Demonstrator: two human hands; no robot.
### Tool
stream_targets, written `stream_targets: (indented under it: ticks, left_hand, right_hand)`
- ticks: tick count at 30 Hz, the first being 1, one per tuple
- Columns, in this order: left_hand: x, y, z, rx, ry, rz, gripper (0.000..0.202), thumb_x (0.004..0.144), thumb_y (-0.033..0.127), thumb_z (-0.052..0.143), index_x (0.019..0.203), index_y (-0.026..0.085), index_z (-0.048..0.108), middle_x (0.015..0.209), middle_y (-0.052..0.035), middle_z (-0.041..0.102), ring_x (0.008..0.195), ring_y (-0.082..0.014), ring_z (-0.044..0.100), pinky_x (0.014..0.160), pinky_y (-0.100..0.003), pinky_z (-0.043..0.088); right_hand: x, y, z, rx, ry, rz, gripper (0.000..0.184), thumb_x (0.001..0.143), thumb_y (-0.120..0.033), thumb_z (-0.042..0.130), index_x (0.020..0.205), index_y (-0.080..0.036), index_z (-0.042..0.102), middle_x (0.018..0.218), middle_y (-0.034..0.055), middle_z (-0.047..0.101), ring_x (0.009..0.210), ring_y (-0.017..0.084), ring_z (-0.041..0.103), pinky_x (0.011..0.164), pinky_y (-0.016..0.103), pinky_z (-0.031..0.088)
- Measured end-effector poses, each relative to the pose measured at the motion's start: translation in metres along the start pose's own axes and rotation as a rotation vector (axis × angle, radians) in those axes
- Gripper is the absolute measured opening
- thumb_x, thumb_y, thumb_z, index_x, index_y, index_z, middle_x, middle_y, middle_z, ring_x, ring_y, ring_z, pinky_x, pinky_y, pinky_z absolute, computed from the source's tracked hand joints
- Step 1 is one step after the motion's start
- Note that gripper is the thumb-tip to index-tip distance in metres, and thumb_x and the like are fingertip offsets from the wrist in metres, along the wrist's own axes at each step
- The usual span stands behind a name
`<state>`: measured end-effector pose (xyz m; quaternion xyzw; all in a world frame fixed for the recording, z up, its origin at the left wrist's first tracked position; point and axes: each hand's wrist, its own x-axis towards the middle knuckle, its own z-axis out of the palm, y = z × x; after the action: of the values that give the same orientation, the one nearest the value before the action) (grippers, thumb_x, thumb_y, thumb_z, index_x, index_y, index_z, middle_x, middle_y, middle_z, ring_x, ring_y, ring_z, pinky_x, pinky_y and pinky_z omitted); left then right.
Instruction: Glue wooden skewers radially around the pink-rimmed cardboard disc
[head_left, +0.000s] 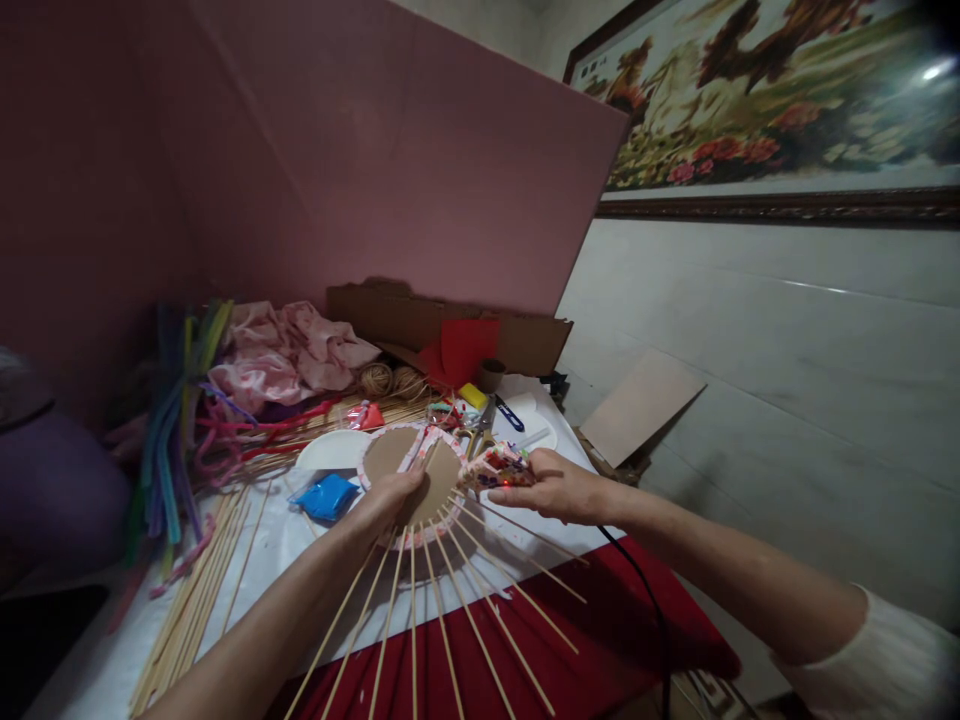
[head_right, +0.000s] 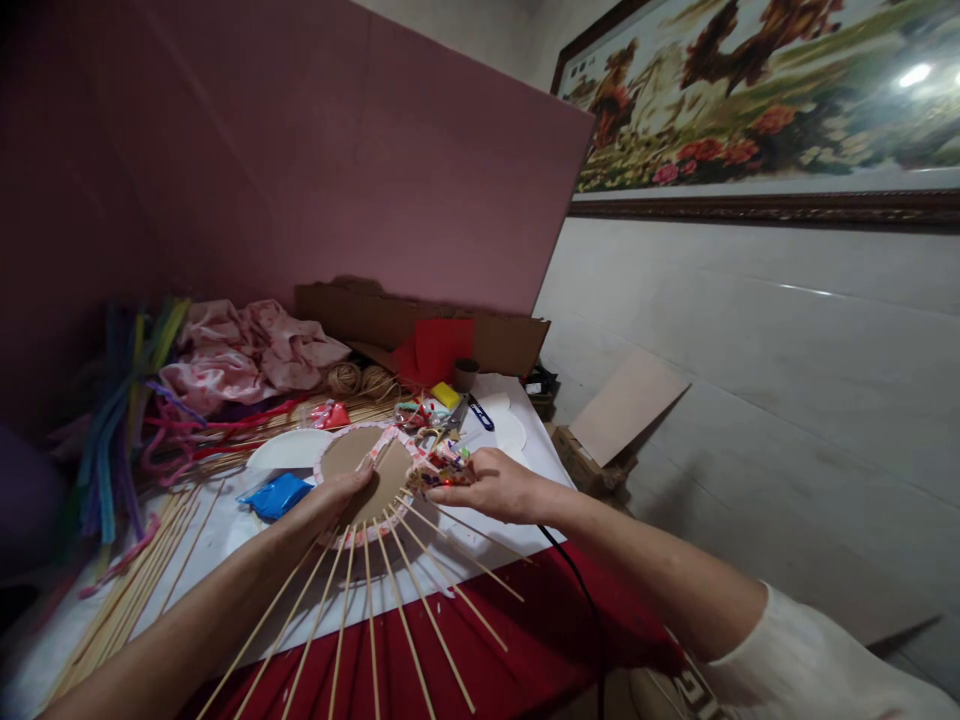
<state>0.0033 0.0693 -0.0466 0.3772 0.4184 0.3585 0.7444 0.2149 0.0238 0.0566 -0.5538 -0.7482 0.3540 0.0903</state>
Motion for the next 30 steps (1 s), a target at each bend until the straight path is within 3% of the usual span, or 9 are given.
stream_targets:
  ticks: [8,16,30]
  left_hand:
    - [-0.007,0.005,0.005,-0.001,-0.020,-0.012,0.042,0.064,0.046,0.056,0.083,0.010,0.061,0.066,-0.0084,0.067,0.065,-0.0194,0.063,0.063,-0.027,0.047]
    - [-0.005,0.005,0.005,-0.010,-0.002,-0.019,0.035,0.063,0.043,0.058,0.079,0.011,0.062,0.065,-0.0080,0.067,0.062,-0.0193,0.063,0.059,-0.026,0.048]
    - [-0.011,0.005,0.006,0.026,-0.048,0.029,0.037,0.066,0.042,0.055,0.085,0.011,0.061,0.076,-0.0098,0.068,0.072,-0.0226,0.062,0.068,-0.030,0.046]
  right_hand:
    - [0.002,0.003,0.001,0.017,-0.025,0.022,0.044,0.067,-0.054,0.047,0.049,-0.018,0.029,0.038,-0.0067,0.029,0.033,0.003,0.023,0.033,0.019,0.015]
    - [0.001,0.000,0.000,0.030,-0.019,-0.019,0.042,0.070,-0.048,0.048,0.049,-0.018,0.027,0.037,-0.0069,0.028,0.033,0.002,0.022,0.033,0.018,0.014]
    - [0.005,0.007,0.000,0.071,-0.020,0.019,0.048,0.065,-0.058,0.048,0.049,-0.019,0.028,0.037,-0.0068,0.028,0.029,0.002,0.024,0.027,0.017,0.016]
